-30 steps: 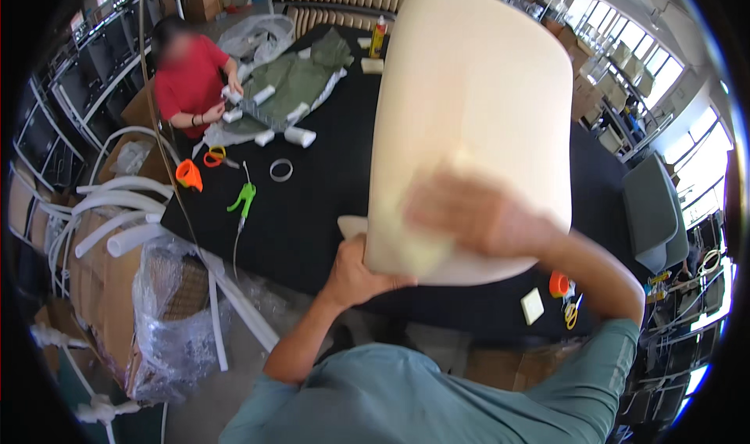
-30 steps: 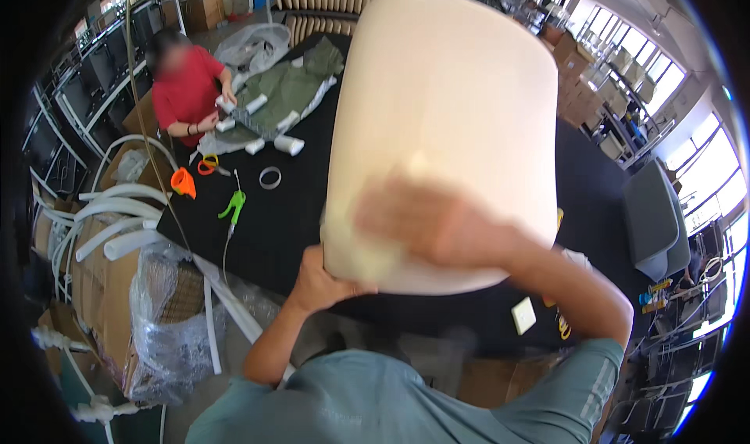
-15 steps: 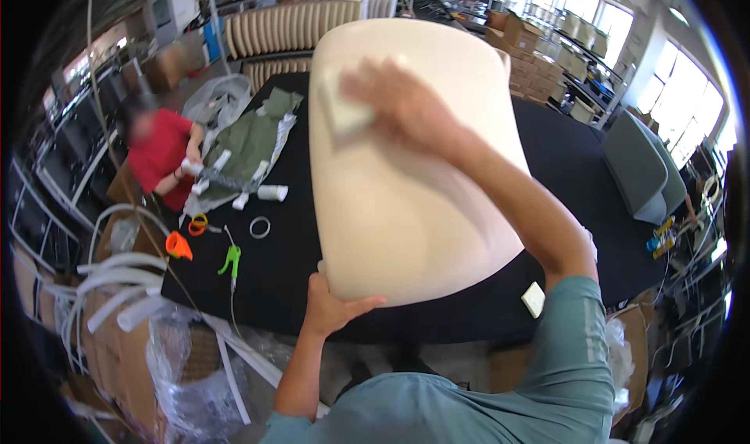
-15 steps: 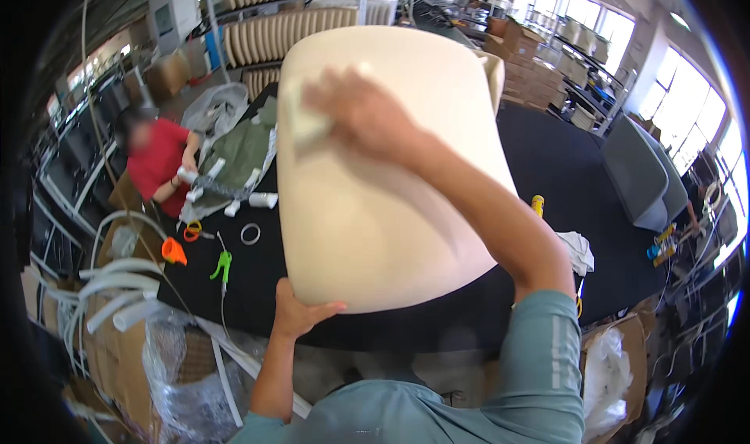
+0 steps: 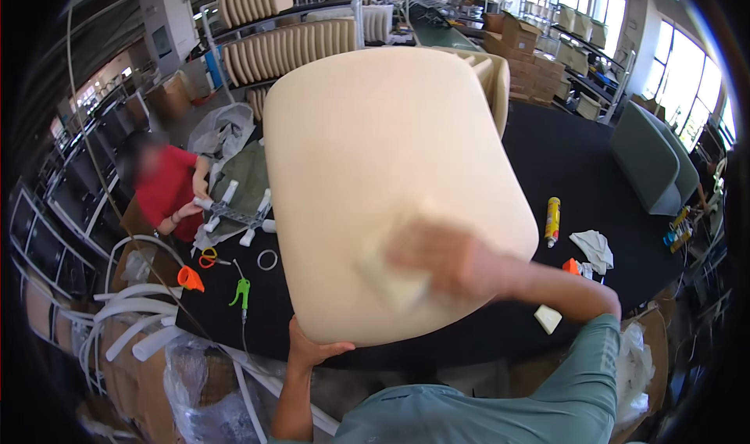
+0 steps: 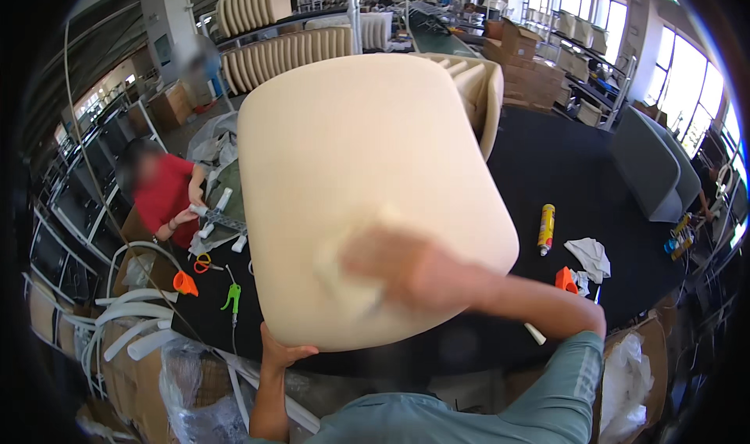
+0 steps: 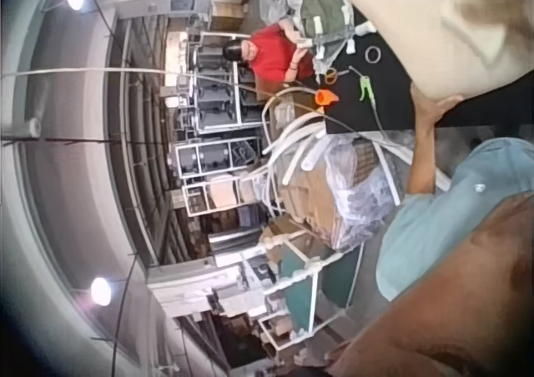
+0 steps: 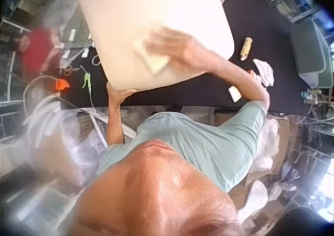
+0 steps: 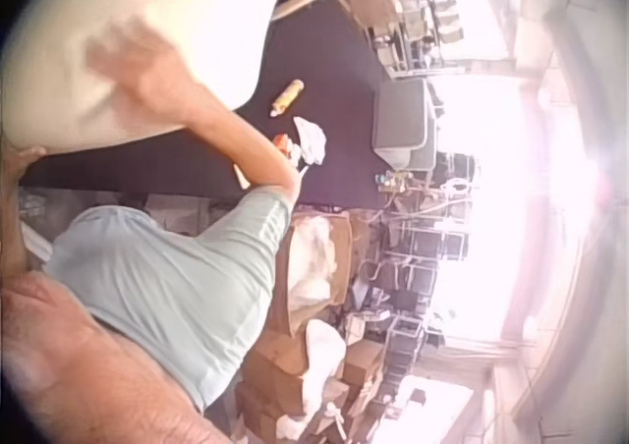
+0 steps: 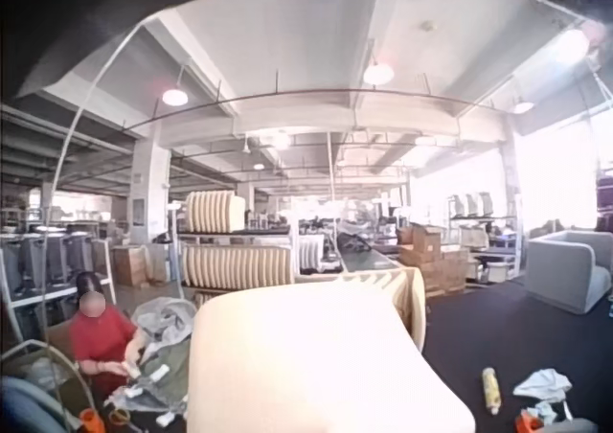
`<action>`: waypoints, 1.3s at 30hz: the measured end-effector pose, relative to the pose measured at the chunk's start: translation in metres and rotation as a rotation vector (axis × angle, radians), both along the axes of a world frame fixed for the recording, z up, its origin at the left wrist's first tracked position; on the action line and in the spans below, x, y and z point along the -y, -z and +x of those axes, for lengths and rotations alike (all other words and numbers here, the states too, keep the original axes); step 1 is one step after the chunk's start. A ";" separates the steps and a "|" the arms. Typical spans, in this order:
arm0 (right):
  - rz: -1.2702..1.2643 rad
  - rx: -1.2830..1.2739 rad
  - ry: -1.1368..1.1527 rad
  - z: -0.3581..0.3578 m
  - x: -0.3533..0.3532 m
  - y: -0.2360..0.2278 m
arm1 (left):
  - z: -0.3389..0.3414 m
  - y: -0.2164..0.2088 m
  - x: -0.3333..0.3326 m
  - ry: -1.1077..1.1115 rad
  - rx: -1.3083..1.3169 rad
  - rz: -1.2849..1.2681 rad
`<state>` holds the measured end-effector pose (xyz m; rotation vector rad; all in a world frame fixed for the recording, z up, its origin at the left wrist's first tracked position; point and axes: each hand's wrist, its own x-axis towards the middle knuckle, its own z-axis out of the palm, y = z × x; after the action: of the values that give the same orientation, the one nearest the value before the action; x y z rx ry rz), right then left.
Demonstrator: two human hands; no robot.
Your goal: Cleaning a padded chair seat with spray and a sponge.
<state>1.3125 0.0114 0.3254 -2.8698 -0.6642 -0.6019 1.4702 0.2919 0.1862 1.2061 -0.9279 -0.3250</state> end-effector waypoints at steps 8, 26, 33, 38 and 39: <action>-0.141 0.635 0.323 0.117 0.086 -0.110 | -0.018 0.005 -0.016 0.078 0.172 0.064; -0.270 0.083 -0.229 0.169 -0.051 -0.062 | -0.013 0.024 -0.002 -0.106 0.008 0.158; -0.288 -0.149 -0.338 0.023 -0.093 -0.009 | 0.004 0.025 0.009 -0.091 0.075 -0.040; -0.344 0.131 -0.004 -0.097 -0.005 0.035 | 0.009 0.020 0.005 0.070 0.151 -0.011; -0.316 0.159 0.094 -0.117 0.012 0.038 | 0.011 0.020 0.004 0.077 0.185 -0.010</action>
<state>1.1954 -0.0007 0.2871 -3.1851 -0.7070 -0.8119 1.4811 0.2880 0.1666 1.2077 -1.1370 -0.2733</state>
